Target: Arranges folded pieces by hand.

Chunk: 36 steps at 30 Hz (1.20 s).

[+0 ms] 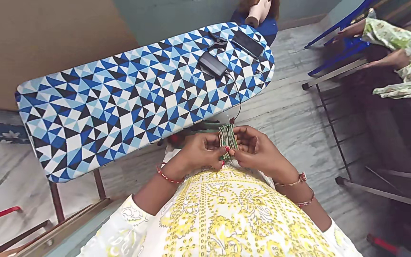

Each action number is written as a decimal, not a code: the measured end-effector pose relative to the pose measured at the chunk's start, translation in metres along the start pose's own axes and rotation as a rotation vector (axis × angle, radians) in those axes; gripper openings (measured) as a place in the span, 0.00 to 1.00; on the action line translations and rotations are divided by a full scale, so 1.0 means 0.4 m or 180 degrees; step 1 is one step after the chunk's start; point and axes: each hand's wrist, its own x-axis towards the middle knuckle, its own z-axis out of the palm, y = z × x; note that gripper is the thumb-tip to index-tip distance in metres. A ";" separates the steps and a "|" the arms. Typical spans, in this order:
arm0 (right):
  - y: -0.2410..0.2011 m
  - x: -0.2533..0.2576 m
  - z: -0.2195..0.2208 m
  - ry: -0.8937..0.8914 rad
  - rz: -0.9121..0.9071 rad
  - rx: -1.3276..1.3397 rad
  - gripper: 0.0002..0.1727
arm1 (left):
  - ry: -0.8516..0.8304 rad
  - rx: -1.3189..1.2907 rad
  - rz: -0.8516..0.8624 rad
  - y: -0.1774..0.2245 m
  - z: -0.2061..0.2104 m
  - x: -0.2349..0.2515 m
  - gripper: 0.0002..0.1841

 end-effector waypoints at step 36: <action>0.007 -0.010 0.011 0.0243 -0.0205 -0.0109 0.28 | 0.0662 0.0093 0.0064 -0.002 0.037 -0.003 0.10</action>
